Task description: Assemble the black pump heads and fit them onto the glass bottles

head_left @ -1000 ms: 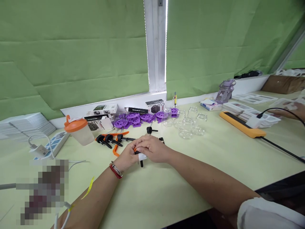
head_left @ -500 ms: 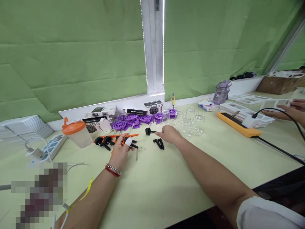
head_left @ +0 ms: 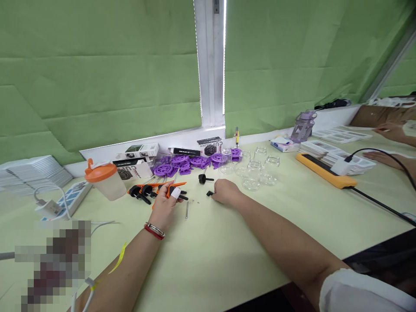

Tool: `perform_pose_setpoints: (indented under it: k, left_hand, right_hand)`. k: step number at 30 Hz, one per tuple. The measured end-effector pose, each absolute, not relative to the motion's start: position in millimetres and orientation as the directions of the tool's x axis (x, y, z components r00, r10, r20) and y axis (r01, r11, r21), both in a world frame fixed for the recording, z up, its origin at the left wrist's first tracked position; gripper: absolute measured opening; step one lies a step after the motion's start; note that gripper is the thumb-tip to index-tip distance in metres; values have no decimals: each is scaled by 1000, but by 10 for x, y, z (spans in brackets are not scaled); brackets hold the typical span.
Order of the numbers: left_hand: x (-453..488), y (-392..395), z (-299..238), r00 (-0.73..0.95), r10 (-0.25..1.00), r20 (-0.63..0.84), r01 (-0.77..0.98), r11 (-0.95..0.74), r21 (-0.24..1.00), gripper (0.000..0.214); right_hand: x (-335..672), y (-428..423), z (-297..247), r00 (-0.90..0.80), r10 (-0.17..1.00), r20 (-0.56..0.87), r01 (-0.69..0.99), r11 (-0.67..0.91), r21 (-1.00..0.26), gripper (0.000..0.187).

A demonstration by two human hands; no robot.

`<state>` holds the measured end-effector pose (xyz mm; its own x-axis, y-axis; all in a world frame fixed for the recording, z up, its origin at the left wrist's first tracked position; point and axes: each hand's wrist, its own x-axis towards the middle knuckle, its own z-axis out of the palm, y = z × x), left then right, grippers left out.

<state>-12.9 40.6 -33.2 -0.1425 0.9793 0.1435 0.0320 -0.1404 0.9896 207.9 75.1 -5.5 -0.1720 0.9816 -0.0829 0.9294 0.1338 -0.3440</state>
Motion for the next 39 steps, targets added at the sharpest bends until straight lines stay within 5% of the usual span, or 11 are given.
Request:
perform_pose_setpoints:
  k: [14,29,39]
  left_hand:
    - [-45,356,-228,-174,980,96,-139,-121,983,50]
    - [35,281,-183,-92,989,116,-157,-130,979,49]
    - [-19,312,-199,-75,995,60,-80,-66,995,65]
  right_hand:
    - [1972,653,-103,-434,891,131,671,417,-613,8]
    - [1781,527,-133,-492,850,185,682,509,-525,11]
    - [1811,546,-195,-485,854,189,621,489,-613,11]
